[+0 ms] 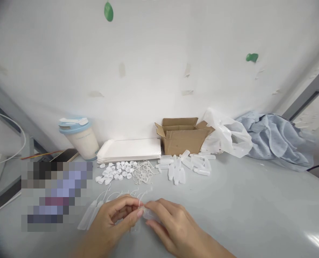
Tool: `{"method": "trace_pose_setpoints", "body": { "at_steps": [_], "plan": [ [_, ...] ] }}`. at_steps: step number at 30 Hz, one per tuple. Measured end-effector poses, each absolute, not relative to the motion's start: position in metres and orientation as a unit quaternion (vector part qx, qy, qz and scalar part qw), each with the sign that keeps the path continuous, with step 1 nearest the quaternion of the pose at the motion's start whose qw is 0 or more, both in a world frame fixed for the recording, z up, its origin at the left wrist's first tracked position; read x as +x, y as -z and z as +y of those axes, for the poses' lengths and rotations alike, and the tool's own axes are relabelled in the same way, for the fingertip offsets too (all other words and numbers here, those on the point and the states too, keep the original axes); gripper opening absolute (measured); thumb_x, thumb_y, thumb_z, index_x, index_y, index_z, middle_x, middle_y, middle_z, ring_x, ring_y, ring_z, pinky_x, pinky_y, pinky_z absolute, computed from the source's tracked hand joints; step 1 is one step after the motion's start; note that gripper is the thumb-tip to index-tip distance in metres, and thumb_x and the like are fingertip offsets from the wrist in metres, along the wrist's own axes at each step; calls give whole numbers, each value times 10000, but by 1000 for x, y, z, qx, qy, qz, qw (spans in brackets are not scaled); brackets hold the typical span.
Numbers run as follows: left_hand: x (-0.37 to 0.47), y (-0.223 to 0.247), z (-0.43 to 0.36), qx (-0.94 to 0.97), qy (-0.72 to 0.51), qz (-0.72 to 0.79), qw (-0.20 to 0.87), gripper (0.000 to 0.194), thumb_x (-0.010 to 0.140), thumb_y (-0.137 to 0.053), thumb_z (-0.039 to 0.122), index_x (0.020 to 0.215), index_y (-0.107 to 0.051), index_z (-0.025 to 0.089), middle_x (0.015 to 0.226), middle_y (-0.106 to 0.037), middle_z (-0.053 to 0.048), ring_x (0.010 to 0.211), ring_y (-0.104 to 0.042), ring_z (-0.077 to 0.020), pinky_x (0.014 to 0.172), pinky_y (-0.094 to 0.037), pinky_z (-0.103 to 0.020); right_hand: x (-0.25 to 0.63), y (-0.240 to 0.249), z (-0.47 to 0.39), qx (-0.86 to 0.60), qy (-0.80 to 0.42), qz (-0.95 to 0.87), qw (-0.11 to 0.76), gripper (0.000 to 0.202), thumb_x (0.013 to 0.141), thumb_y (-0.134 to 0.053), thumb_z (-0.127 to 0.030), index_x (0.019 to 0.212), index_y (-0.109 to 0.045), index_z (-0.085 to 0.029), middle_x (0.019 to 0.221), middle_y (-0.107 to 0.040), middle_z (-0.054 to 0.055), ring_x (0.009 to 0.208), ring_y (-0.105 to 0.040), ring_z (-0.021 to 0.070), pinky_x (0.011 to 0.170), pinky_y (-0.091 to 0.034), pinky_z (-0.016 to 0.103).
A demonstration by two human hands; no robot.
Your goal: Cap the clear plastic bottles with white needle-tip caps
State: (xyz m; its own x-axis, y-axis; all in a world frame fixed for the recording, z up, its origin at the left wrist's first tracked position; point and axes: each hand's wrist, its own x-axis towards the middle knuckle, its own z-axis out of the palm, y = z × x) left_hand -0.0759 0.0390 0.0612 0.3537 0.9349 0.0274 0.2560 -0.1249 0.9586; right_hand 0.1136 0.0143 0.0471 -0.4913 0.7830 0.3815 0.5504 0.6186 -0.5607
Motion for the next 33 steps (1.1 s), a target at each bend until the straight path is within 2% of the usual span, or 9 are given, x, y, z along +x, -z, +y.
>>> {"method": "trace_pose_setpoints", "body": {
  "at_steps": [6,10,14,16,20,22,27,31,33],
  "plan": [
    [-73,-58,39,570,-343,472,578,197,718,-643,376,774,-677,190,565,-619,4,547,-591,-150,532,-506,-252,111,-40,14,-410,-171,-833,330,322,914,-446,-196,1230,-391,-224,886,-652,45,724,-629,156,631,-524,247],
    [-74,-58,40,581,-339,455,584,144,725,-647,320,788,-687,197,628,-637,-1,589,-596,-144,529,-496,-229,111,-38,13,-407,-198,-839,302,365,920,-440,-217,1279,-377,-222,889,-645,62,741,-632,170,645,-535,274],
    [-77,-55,43,631,-318,420,569,128,790,-586,256,837,-691,200,728,-657,-17,622,-612,-138,565,-525,-228,111,-34,12,-406,-219,-829,317,378,912,-468,-237,1281,-389,-225,933,-653,64,747,-631,164,660,-535,271],
    [-78,-52,43,681,-340,412,500,157,833,-528,206,856,-684,200,781,-663,-32,655,-626,-145,591,-540,-236,110,-31,12,-424,-226,-812,332,368,905,-482,-254,1263,-404,-220,930,-656,61,705,-622,155,641,-532,266],
    [-80,-46,39,790,-453,367,187,263,838,-476,46,1005,-622,187,888,-648,-73,806,-629,-174,705,-534,-267,109,-30,11,-480,-255,-769,336,325,889,-479,-274,1201,-454,-184,861,-653,63,637,-596,147,588,-520,261],
    [-80,-46,36,828,-457,311,92,315,818,-473,-14,1061,-585,152,920,-635,-100,862,-615,-185,745,-532,-282,108,-32,12,-498,-283,-748,337,290,876,-482,-269,1150,-482,-174,801,-642,48,627,-587,144,578,-512,253],
    [-74,-49,36,897,-372,234,-45,287,831,-525,72,1114,-558,44,1046,-642,-172,1050,-568,-272,859,-535,-375,104,-37,17,-512,-365,-704,329,195,848,-491,-236,1036,-506,-184,768,-617,14,582,-567,121,530,-463,222],
    [-71,-46,35,899,-345,243,-118,185,844,-551,129,995,-625,51,966,-683,-148,953,-624,-276,770,-575,-374,102,-37,20,-538,-421,-663,306,207,849,-492,-248,1042,-483,-175,642,-565,-27,496,-538,110,473,-423,212],
    [-70,-42,35,898,-340,248,-131,196,856,-544,166,987,-631,49,978,-683,-154,959,-624,-289,763,-578,-384,101,-36,20,-530,-447,-651,308,207,854,-486,-253,1047,-478,-179,577,-523,-55,459,-523,105,454,-414,205]
  ]
}}
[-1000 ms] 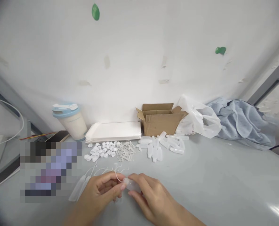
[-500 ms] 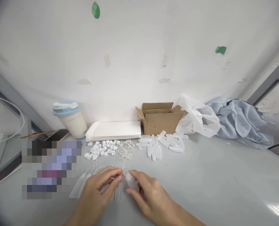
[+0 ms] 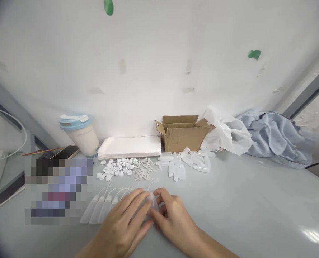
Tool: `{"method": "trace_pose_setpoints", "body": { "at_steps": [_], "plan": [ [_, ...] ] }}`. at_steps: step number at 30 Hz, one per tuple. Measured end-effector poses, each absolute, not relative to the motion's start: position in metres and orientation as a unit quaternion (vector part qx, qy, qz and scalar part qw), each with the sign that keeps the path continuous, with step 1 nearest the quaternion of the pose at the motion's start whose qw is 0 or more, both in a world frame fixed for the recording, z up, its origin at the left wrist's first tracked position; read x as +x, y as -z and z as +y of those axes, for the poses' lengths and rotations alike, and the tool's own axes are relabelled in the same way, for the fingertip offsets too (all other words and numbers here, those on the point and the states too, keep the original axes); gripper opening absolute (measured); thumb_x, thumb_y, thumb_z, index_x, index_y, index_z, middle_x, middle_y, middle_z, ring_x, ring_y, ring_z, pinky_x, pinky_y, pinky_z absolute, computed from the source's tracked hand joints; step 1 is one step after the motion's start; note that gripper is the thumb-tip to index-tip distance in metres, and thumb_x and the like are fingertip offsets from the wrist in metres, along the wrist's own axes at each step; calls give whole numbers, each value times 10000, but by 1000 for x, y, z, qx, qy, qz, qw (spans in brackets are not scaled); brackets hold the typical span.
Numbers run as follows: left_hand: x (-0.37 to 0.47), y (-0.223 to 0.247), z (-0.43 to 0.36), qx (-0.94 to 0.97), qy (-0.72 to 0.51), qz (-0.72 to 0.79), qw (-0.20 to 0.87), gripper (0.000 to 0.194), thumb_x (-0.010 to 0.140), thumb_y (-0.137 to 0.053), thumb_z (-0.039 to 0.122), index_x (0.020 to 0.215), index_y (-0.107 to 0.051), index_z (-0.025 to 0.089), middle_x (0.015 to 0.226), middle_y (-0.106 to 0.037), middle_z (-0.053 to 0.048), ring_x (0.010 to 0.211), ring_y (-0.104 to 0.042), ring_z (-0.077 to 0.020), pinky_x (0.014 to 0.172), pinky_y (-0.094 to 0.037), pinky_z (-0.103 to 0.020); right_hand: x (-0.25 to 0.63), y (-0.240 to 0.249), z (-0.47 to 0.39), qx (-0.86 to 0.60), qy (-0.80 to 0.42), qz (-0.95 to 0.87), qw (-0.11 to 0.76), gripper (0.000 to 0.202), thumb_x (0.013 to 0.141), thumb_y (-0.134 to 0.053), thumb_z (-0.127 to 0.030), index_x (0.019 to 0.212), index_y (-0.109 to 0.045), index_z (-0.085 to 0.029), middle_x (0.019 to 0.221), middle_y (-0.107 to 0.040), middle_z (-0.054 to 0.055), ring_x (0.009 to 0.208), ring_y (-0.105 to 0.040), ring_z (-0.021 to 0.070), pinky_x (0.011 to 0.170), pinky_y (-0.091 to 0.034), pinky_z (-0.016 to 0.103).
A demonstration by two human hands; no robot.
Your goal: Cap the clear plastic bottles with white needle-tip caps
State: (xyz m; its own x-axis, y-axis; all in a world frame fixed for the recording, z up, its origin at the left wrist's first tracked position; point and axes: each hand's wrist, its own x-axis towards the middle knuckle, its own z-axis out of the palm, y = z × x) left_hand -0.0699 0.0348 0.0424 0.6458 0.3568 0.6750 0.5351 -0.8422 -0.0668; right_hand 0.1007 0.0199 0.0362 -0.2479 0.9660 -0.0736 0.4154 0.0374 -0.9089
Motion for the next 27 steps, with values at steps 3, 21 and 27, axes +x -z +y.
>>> {"method": "trace_pose_setpoints", "body": {
  "at_steps": [3,21,27],
  "plan": [
    [-68,-37,34,-899,329,-259,131,228,880,-505,207,997,-629,55,1008,-676,-158,983,-615,-297,773,-573,-392,99,-34,20,-509,-478,-643,315,198,852,-484,-236,1045,-476,-192,536,-495,-76,440,-515,99,443,-409,191],
    [-75,-47,35,-937,118,-326,-48,359,758,-500,176,1096,-584,90,1088,-608,-161,1117,-483,-337,933,-438,-503,102,-33,23,-514,-384,-716,275,167,762,-531,-110,896,-609,-173,844,-635,18,601,-535,109,562,-437,216],
    [-79,-50,36,-930,100,-334,-114,425,789,-526,206,1207,-491,140,1196,-551,-136,1173,-429,-322,971,-408,-504,103,-32,24,-518,-405,-699,280,242,776,-531,-123,1008,-585,-169,896,-640,26,589,-553,104,555,-446,221]
  ]
}}
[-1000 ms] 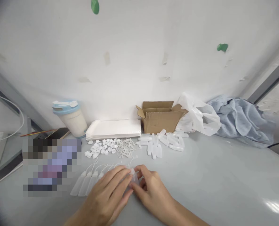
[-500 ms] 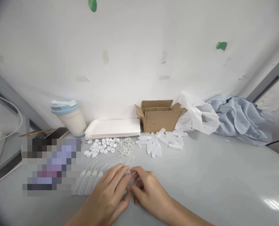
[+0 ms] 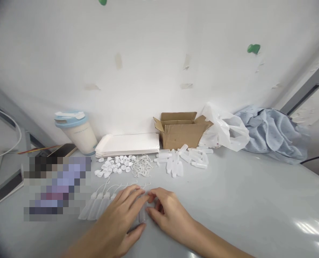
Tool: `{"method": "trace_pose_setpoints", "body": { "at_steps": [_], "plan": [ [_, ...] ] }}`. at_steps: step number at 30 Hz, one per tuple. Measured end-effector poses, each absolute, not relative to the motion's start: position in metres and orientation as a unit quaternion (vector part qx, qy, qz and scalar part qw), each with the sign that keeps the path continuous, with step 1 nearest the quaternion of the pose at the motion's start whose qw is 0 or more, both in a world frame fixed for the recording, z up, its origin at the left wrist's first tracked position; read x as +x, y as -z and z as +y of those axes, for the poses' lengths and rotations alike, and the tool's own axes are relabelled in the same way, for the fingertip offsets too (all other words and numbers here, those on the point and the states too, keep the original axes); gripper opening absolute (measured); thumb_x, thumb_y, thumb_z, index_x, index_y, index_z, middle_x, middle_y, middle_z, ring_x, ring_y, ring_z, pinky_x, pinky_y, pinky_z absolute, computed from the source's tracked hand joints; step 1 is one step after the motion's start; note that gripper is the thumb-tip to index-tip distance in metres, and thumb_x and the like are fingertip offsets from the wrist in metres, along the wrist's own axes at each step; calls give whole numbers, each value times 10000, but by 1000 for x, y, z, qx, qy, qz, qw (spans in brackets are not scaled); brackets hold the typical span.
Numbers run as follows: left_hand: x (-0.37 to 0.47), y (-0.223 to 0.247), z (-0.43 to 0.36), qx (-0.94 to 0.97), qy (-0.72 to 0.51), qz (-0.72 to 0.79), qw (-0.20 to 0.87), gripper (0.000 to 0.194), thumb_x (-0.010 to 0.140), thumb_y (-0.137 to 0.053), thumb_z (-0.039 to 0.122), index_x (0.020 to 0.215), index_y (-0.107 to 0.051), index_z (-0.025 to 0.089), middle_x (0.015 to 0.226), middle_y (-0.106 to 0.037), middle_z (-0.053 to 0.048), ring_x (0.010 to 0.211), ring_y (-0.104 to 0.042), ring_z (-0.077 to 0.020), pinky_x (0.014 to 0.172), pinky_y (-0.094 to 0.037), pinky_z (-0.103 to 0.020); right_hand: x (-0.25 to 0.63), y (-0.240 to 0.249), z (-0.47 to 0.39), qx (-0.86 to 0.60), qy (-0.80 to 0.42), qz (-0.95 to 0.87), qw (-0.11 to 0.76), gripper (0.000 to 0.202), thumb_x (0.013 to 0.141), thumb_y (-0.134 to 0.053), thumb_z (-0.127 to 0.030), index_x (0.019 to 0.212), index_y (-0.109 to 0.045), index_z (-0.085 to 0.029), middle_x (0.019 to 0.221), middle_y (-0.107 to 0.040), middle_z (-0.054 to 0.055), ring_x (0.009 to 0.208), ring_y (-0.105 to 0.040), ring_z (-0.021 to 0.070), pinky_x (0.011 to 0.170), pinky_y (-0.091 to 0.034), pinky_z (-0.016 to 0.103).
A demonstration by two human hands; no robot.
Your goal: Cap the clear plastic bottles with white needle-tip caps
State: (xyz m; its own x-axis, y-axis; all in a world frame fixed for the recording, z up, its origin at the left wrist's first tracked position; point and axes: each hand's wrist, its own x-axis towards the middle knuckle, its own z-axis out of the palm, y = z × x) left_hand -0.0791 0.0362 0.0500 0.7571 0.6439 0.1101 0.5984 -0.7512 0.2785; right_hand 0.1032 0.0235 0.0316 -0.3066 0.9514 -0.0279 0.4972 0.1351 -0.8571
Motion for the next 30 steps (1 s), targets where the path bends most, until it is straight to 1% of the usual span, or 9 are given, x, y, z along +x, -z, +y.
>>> {"method": "trace_pose_setpoints", "body": {
  "at_steps": [3,5,9,13,17,20,24,27,30],
  "plan": [
    [-81,-50,37,923,-105,343,137,394,791,-519,170,1184,-490,162,1185,-553,-111,1180,-421,-300,985,-402,-486,104,-31,24,-515,-418,-692,284,253,786,-527,-132,1030,-581,-173,923,-634,28,584,-563,101,548,-453,222],
    [-81,-48,37,922,-109,344,140,401,791,-508,147,1191,-481,159,1199,-544,-114,1195,-408,-298,993,-395,-491,104,-30,24,-515,-423,-689,285,252,791,-528,-140,1035,-580,-174,935,-628,30,587,-568,101,545,-457,222],
    [-82,-45,36,920,-109,350,139,423,780,-509,134,1202,-473,131,1231,-522,-138,1236,-370,-312,996,-400,-501,105,-28,24,-515,-430,-684,286,264,792,-531,-142,1049,-576,-176,941,-625,31,587,-569,100,538,-458,219],
    [-83,-40,37,919,-129,346,133,388,779,-499,111,1165,-490,152,1222,-527,-122,1251,-365,-301,992,-417,-487,104,-29,24,-513,-436,-681,288,258,795,-531,-150,1048,-573,-179,941,-625,30,581,-574,100,536,-462,219],
    [-84,-35,40,918,-154,347,117,396,789,-498,98,1178,-475,167,1255,-513,-125,1272,-349,-309,981,-429,-501,104,-31,23,-512,-435,-682,289,237,793,-532,-152,1025,-575,-178,944,-624,34,584,-578,103,540,-470,223],
    [-88,-36,44,920,-132,346,131,458,777,-584,172,1216,-453,179,1308,-480,-134,1297,-319,-333,977,-427,-525,105,-33,22,-512,-436,-681,290,243,795,-531,-154,1032,-571,-183,946,-624,34,588,-581,104,542,-476,223],
    [-94,-41,52,924,-100,339,145,657,677,-740,360,1238,-444,189,1346,-451,-144,1321,-279,-359,976,-420,-545,106,-32,23,-515,-436,-678,292,261,793,-547,-167,1053,-564,-181,949,-629,38,587,-588,108,542,-487,231],
    [-97,-42,57,924,-99,350,116,696,656,-759,412,1234,-460,164,1325,-477,-161,1314,-299,-366,978,-416,-547,107,-30,24,-515,-437,-676,295,267,796,-549,-174,1063,-561,-167,947,-633,46,576,-588,108,548,-491,241],
    [-99,-43,61,924,-107,352,101,711,664,-729,486,1234,-474,146,1300,-502,-180,1299,-324,-378,960,-424,-561,107,-28,24,-516,-432,-678,294,291,790,-556,-175,1080,-566,-168,949,-637,48,587,-589,112,556,-494,246]
  ]
}}
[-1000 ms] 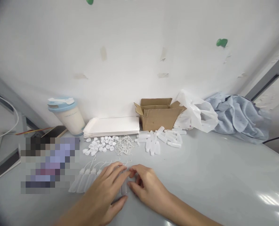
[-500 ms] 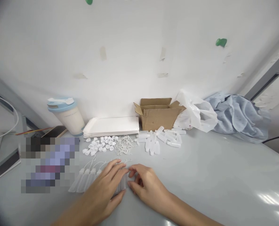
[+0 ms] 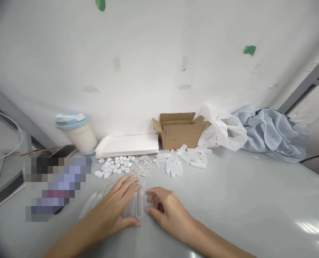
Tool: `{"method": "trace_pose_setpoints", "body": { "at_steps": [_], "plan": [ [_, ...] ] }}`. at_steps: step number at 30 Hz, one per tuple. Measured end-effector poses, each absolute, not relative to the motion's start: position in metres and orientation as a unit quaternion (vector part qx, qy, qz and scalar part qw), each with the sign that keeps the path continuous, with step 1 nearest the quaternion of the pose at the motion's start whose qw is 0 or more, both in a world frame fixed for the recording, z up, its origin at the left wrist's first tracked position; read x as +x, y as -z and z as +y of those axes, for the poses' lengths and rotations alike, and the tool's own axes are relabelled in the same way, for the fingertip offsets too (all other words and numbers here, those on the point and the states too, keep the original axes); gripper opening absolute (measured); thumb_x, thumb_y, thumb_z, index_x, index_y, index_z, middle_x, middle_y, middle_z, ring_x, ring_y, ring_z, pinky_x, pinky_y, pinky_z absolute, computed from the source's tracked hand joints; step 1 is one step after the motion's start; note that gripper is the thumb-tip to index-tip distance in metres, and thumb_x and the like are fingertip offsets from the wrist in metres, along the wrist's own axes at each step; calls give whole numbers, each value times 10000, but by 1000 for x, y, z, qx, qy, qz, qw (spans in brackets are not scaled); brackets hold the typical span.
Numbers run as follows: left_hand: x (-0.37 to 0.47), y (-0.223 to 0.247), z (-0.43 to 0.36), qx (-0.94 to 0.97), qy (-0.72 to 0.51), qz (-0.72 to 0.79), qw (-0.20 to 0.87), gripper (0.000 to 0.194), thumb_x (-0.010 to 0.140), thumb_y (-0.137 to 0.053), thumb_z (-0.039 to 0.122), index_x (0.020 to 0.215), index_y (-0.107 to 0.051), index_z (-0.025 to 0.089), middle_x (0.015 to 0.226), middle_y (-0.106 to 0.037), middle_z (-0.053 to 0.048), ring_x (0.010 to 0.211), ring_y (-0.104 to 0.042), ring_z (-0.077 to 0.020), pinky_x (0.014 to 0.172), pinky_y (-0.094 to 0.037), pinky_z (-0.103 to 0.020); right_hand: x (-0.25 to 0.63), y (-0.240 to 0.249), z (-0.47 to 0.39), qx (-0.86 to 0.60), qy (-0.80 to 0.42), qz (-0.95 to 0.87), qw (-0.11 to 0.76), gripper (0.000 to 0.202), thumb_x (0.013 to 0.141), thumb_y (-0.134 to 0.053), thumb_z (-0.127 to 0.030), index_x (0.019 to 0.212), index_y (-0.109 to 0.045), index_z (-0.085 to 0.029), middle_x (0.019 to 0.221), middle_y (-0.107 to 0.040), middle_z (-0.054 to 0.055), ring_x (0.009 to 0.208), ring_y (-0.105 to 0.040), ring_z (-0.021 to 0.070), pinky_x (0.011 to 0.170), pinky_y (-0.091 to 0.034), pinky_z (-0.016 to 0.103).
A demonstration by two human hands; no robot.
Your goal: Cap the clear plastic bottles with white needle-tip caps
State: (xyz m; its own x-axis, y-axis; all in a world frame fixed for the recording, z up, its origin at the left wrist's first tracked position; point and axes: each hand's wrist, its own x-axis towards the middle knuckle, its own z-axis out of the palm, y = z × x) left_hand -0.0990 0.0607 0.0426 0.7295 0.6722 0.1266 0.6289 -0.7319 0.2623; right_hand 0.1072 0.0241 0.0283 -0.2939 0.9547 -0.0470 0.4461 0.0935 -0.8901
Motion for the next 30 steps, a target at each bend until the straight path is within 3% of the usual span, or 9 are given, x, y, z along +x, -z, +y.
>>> {"method": "trace_pose_setpoints", "body": {
  "at_steps": [7,15,17,20,23,30],
  "plan": [
    [-107,-44,64,928,-82,352,95,941,582,-690,644,1322,-389,147,1362,-440,-199,1327,-265,-387,983,-379,-578,107,-25,24,-516,-432,-677,298,302,782,-561,-167,1084,-569,-167,945,-637,47,584,-586,109,558,-501,244],
    [-113,-37,69,917,-89,377,95,1016,581,-588,745,1367,-335,153,1373,-433,-186,1327,-268,-373,1009,-356,-534,107,-24,23,-491,-473,-667,302,297,775,-572,-166,1072,-562,-175,947,-625,42,592,-591,99,552,-492,225],
    [-112,-38,70,915,-102,377,103,963,637,-546,739,1364,-342,141,1375,-427,-190,1327,-265,-366,1001,-367,-529,107,-24,22,-483,-494,-656,305,292,777,-571,-168,1069,-557,-177,968,-625,47,600,-601,100,552,-487,223],
    [-110,-41,70,908,-124,389,95,702,824,-459,606,1350,-371,149,1371,-433,-174,1319,-289,-333,988,-388,-513,107,-25,22,-483,-507,-646,305,276,790,-553,-166,1066,-551,-173,976,-638,58,618,-618,110,577,-493,237],
    [-107,-44,71,904,-130,399,75,526,910,-387,499,1301,-439,152,1356,-453,-147,1304,-313,-314,983,-403,-503,109,-26,25,-489,-499,-647,305,259,799,-549,-180,1058,-553,-169,960,-646,59,625,-625,118,604,-501,257],
    [-94,-45,74,910,-101,401,33,551,904,-364,534,1242,-508,124,1382,-441,-147,1313,-291,-345,975,-398,-525,117,-34,35,-509,-476,-638,329,236,813,-537,-222,1041,-546,-162,985,-628,59,627,-636,123,603,-511,276]
  ]
}}
